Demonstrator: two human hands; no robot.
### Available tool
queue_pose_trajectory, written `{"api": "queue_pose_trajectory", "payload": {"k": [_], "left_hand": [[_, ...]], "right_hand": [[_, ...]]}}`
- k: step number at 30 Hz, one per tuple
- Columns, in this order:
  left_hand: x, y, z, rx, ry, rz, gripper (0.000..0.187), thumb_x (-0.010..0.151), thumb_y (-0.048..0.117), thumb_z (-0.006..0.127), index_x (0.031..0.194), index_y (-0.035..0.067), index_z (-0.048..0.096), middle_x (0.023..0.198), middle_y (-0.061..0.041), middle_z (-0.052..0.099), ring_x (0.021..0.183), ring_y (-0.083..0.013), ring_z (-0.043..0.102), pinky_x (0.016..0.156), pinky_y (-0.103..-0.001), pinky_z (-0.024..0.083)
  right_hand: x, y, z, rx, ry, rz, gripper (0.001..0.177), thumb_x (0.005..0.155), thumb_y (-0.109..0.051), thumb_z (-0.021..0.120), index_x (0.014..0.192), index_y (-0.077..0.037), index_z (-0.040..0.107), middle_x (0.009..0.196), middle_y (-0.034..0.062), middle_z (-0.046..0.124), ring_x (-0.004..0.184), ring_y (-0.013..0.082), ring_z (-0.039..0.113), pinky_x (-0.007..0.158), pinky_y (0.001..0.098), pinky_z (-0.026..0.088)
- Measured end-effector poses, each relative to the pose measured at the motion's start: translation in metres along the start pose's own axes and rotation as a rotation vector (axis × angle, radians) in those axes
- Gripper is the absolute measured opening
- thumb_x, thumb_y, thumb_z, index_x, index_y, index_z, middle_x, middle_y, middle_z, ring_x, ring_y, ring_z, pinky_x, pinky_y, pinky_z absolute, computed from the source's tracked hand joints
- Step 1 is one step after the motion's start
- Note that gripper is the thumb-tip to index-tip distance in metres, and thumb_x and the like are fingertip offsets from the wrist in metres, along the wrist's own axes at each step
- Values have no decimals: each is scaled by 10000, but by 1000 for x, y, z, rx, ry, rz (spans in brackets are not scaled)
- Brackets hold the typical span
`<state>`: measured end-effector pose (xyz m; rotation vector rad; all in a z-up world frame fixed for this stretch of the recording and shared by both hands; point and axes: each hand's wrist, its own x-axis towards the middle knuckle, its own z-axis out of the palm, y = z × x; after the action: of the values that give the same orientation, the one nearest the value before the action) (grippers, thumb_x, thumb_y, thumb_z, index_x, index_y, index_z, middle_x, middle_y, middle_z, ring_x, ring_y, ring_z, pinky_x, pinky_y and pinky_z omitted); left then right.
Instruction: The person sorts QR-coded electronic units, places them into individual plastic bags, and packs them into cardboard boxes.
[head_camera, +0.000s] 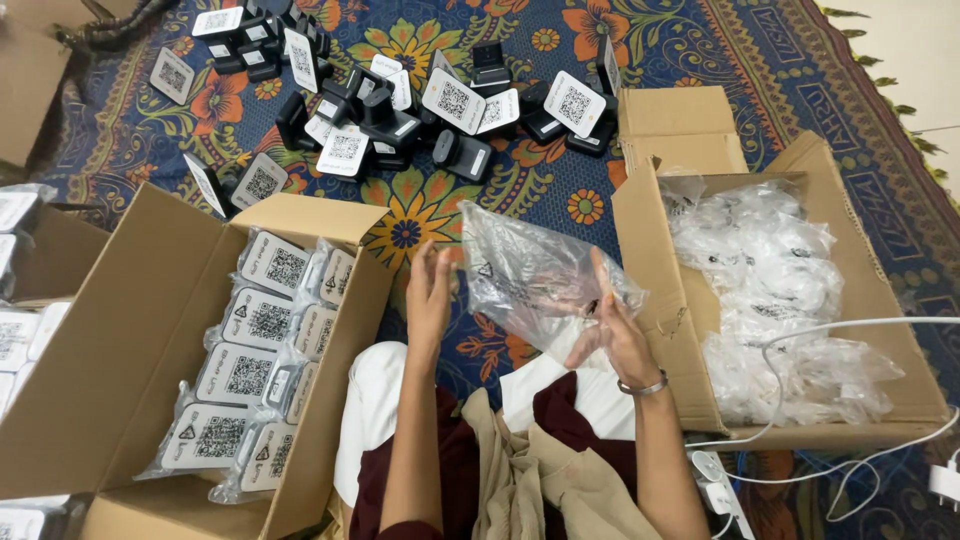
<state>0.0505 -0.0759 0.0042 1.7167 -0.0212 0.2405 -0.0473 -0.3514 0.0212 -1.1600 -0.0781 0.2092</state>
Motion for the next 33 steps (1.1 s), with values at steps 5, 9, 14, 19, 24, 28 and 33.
{"api": "queue_pose_trajectory", "payload": {"k": [5,9,14,19,24,28,33], "left_hand": [[-18,-49,8,-92,-125,-309,500,1055,412,485,1387,46,564,1202,-103,711,1040,-186,695,842,-332,591],[-28,-80,13,-264,-334,-331,524,972,224,586,1468,88,486,1304,-84,640,1079,-168,676,849,-332,585],[-32,-60,29,-152,-403,-131,643,875,-22,737,1453,55,467,1273,-118,653,1074,-197,695,796,-314,539],[-28,-32,21,-138,-128,-85,124,946,-38,629,1063,-25,669,1010,-130,752,886,-157,769,703,-263,628],[-18,7,-6,335,7,50,162,906,-43,627,1055,-8,682,960,-122,776,873,-232,774,736,-329,590],[-28,46,-2,675,130,451,401,877,62,706,1254,-28,604,1296,-260,609,1145,-451,612,933,-467,505],[-72,98,48,470,-137,459,546,878,262,777,1271,-31,535,1292,-221,572,1185,-405,591,972,-447,507]], "right_hand": [[-1,-9,5,-109,152,-72,791,1034,-556,334,1680,-196,55,1235,301,630,492,233,656,517,354,585],[0,-7,2,-47,130,-178,796,1060,-566,352,1692,-190,47,1520,260,451,472,210,633,493,322,560],[-1,-10,4,18,140,-167,821,1048,-578,369,1704,-196,55,1570,298,459,502,185,635,457,295,538],[-4,-7,-7,-80,165,-200,795,1064,-600,358,1684,-189,77,1688,7,251,491,221,637,478,345,562],[-5,21,-37,14,218,-61,867,1015,-644,375,1727,-311,8,1317,391,483,552,256,630,543,442,606],[-2,4,-14,13,-4,-4,1045,780,-855,277,1585,-393,-204,1442,287,544,712,297,775,619,416,640],[10,15,6,-15,-72,63,1124,688,-930,228,1574,-416,-235,1555,167,423,947,264,737,687,403,641]]}}
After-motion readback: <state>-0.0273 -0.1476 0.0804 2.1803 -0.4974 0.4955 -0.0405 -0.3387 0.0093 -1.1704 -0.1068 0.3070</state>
